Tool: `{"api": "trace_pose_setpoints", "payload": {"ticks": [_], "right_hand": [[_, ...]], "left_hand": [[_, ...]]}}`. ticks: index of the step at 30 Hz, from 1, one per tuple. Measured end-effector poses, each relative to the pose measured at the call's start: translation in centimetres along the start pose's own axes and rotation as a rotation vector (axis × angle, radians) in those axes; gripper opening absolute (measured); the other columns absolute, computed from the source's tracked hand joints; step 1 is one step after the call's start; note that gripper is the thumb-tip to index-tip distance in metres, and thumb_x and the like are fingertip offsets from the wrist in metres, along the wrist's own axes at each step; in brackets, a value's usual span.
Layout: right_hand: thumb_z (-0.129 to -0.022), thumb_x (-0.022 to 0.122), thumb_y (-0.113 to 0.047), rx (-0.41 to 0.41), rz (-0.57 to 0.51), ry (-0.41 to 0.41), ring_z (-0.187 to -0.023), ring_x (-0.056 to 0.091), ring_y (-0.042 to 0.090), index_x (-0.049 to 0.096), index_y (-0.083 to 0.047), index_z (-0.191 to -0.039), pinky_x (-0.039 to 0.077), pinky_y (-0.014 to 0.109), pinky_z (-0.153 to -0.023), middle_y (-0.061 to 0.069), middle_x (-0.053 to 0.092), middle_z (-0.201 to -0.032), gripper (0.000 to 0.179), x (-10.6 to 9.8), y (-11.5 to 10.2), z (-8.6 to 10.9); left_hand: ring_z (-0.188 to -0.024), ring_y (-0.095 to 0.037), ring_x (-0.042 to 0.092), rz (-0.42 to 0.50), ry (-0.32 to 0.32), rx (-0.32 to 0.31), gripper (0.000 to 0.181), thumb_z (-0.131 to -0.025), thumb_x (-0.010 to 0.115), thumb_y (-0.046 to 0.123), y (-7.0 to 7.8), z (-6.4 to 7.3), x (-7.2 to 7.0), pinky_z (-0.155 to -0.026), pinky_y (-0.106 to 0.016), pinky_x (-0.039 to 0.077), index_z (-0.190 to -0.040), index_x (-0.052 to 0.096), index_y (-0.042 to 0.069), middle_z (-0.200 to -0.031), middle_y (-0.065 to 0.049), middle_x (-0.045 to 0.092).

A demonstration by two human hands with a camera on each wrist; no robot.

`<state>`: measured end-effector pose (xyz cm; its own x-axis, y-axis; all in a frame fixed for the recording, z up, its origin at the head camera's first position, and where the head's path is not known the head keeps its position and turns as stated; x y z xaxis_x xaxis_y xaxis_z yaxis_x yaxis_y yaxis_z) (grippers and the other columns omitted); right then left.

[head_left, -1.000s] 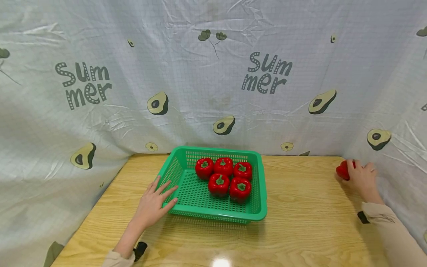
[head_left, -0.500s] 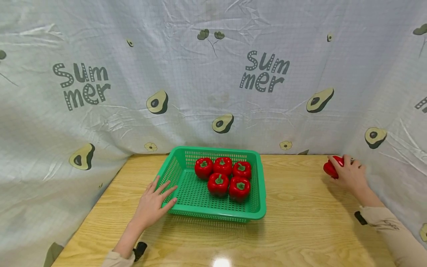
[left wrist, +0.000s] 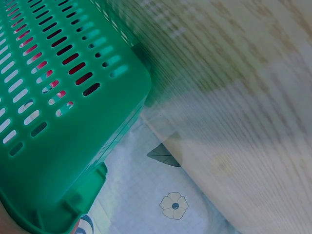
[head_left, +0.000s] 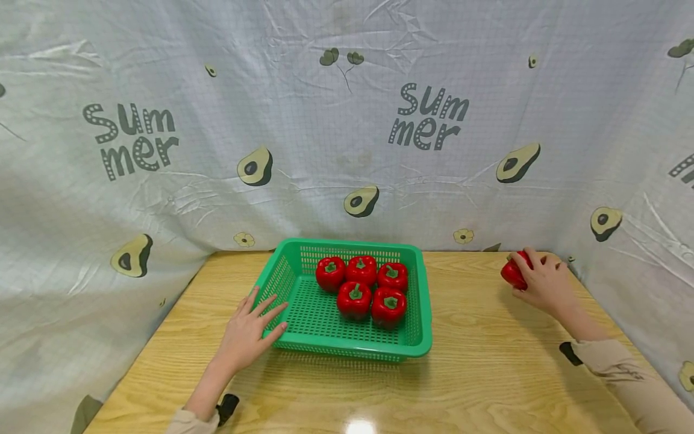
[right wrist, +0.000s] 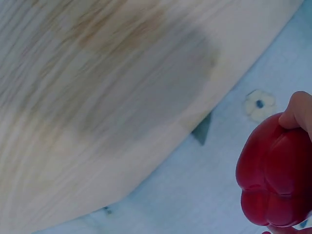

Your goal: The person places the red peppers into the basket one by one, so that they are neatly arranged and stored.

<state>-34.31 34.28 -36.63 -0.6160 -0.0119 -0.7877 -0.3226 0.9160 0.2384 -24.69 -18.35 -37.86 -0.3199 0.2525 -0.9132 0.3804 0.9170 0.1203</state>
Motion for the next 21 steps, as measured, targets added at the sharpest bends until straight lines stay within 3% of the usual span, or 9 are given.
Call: {"api": "trace_pose_setpoints", "payload": {"ticks": [11, 21], "right_hand": [[-0.048, 0.067, -0.034, -0.024, -0.059, 0.102, -0.077, 0.044, 0.039, 0.042, 0.002, -0.096, 0.035, 0.044, -0.047, 0.018, 0.047, -0.102, 0.065, -2.4, -3.5, -2.1], [-0.051, 0.069, -0.030, -0.061, -0.181, 0.091, -0.079, 0.043, 0.039, 0.039, -0.002, -0.110, 0.037, 0.047, -0.057, 0.019, 0.044, -0.107, 0.072, -4.6, -7.0, -4.0]], "left_hand": [[-0.132, -0.042, 0.023, 0.005, -0.011, -0.008, 0.045, -0.085, 0.052, 0.044, -0.1, 0.0, -0.1, -0.105, -0.056, 0.023, -0.123, 0.056, 0.019, -0.129, -0.012, 0.051], [-0.132, -0.042, 0.023, -0.002, -0.007, -0.006, 0.045, -0.085, 0.052, 0.043, 0.0, 0.0, -0.2, -0.105, -0.055, 0.023, -0.123, 0.056, 0.019, -0.129, -0.012, 0.051]]}}
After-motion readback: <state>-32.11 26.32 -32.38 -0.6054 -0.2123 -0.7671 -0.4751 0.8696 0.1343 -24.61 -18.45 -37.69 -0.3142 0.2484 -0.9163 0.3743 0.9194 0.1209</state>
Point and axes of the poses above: each hand's wrist, its own z-axis away from the middle knuckle, its own x-axis out of the palm, y = z × x, the point moved 7 cm from there along -z, towards the middle knuckle
